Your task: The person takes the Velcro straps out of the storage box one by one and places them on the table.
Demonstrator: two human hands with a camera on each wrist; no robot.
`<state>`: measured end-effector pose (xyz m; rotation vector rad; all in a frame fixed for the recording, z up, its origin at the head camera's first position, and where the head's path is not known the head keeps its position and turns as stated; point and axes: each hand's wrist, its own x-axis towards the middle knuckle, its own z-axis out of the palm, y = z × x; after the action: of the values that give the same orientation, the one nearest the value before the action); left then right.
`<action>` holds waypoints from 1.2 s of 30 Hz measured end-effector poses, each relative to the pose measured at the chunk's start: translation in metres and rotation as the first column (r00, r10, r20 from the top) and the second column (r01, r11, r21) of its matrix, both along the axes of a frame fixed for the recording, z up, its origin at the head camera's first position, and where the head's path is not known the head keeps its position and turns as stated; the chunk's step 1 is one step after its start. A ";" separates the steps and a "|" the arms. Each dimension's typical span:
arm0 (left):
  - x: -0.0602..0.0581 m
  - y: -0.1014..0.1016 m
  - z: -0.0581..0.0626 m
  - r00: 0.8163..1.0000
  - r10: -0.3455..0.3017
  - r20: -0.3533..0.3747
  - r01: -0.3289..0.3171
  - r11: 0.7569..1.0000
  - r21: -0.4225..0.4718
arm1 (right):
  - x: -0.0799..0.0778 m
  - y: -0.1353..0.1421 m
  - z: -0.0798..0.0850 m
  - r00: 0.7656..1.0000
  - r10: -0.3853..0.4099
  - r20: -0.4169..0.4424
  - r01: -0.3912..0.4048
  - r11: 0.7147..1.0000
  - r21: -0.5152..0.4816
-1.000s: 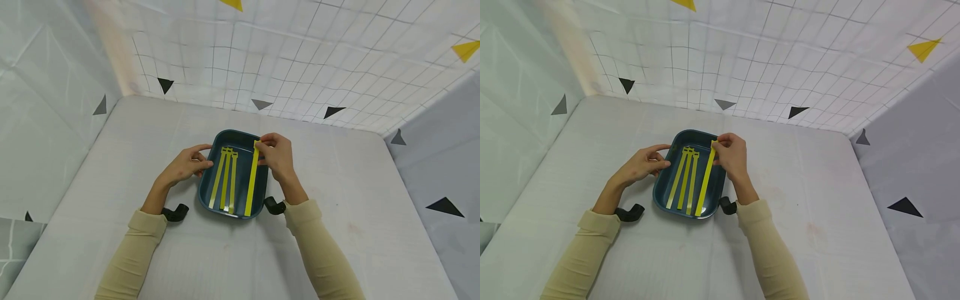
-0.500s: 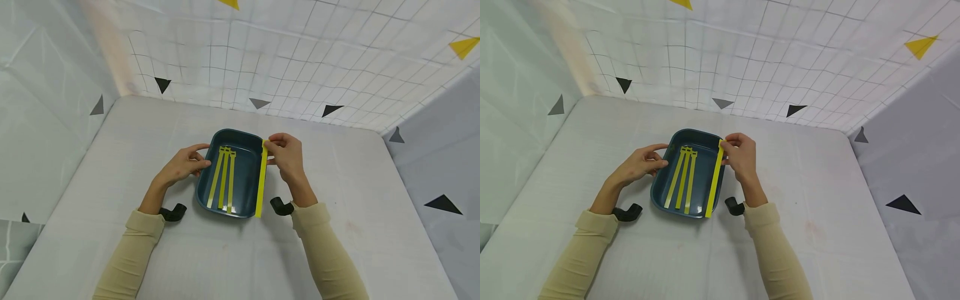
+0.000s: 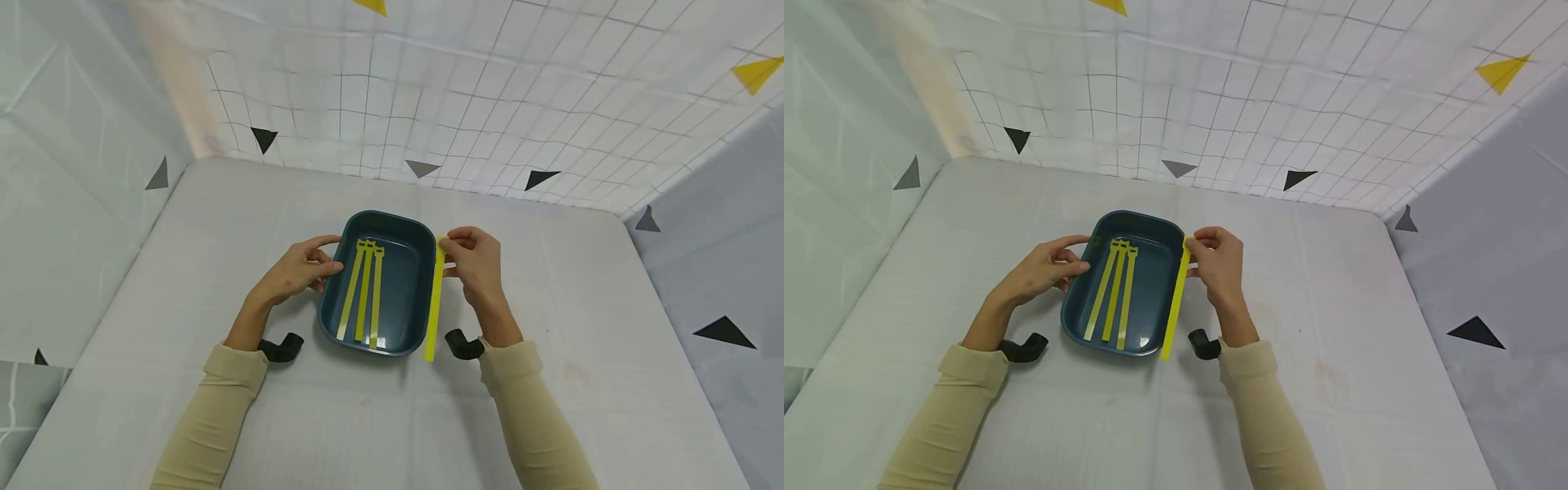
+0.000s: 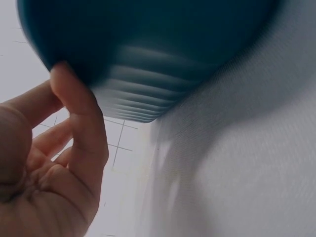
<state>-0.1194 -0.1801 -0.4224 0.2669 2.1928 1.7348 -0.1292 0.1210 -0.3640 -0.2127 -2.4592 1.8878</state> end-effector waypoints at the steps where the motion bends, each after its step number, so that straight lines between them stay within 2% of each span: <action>1: 0.000 0.000 0.000 1.000 0.001 0.000 -0.001 1.000 -0.001 | 0.000 0.001 0.000 1.000 -0.004 0.002 0.004 1.000 -0.001; 11: 0.000 0.001 0.002 1.000 0.006 -0.004 -0.006 1.000 -0.014 | 0.001 0.017 -0.003 0.999 -0.030 0.026 0.030 1.000 -0.001; 26: 0.001 0.001 0.002 1.000 0.006 0.005 -0.006 1.000 -0.013 | 0.000 0.031 -0.021 0.993 -0.079 0.090 0.075 0.996 0.057; 36: 0.001 0.001 0.004 1.000 0.000 0.016 0.000 1.000 -0.008 | -0.005 0.039 -0.034 0.987 -0.099 0.127 0.095 0.995 0.040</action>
<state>-0.1184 -0.1791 -0.4188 0.2501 2.1881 1.7218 -0.1337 0.1604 -0.3978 -0.4588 -2.5080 1.8474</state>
